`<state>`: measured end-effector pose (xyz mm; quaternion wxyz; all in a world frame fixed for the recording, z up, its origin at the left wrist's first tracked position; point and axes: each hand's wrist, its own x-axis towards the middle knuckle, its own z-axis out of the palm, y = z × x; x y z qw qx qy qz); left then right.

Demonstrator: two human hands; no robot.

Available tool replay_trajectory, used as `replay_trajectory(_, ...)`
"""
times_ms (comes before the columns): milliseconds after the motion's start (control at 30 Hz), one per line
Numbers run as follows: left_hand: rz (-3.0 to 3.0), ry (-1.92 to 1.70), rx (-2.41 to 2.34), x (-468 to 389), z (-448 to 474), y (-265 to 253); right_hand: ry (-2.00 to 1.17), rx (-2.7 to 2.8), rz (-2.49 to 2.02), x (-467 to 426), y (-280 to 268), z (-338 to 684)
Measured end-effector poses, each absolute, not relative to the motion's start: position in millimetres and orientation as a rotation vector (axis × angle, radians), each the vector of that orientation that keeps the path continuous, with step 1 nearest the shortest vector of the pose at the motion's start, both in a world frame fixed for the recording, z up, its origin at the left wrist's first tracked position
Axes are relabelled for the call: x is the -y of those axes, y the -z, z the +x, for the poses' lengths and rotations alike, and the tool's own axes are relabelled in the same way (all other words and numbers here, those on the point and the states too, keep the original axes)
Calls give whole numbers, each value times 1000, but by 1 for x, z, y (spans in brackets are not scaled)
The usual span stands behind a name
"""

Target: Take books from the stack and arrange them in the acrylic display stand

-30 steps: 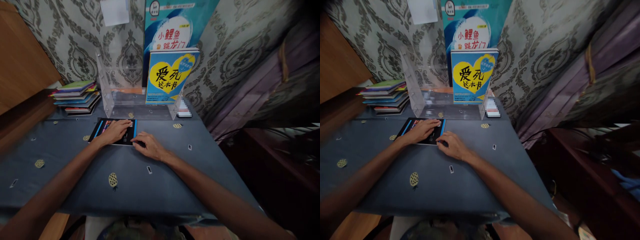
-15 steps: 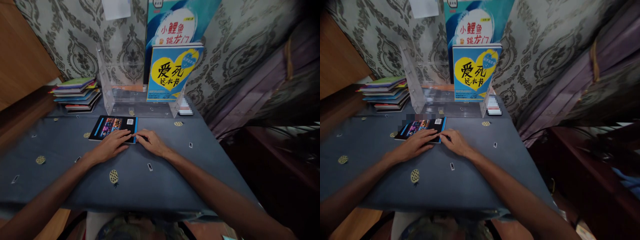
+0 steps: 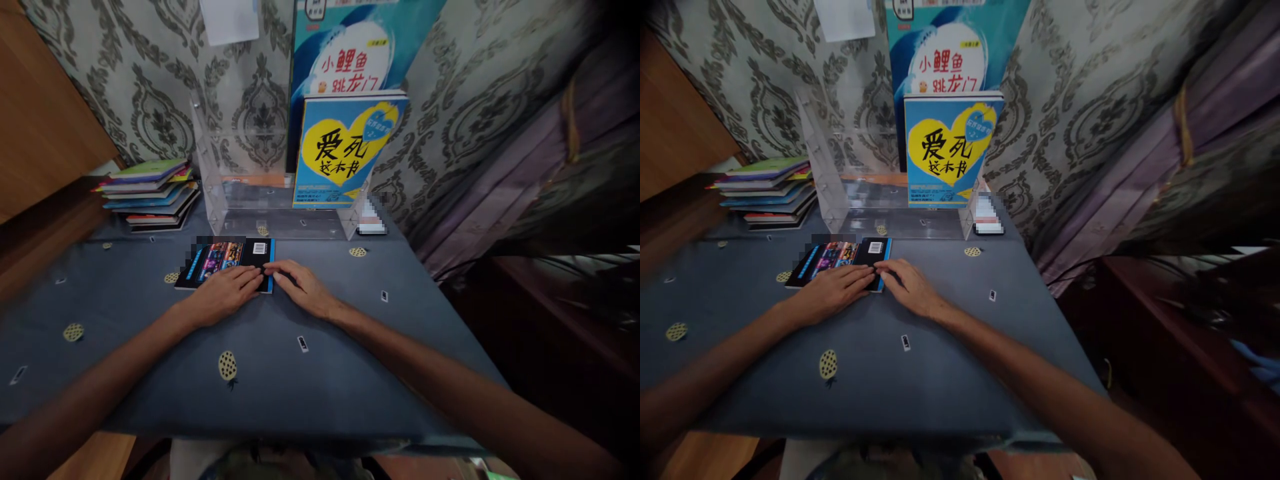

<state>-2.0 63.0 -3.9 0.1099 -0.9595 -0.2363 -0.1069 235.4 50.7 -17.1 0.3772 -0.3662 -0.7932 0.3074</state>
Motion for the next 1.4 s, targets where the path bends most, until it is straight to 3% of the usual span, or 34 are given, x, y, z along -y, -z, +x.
replay_trajectory(333, -2846, 585, 774, -61, -4, 10, -941, 1930, -931, -50, 17, 237)
replay_trajectory(1133, -2811, 655, 728, -60, 0, 1, -884, 1904, -904, -48, 18, 238)
replay_trajectory(1400, -2777, 614, 733, -57, 0, 9, -548, 2133, -887, -41, 15, 236)
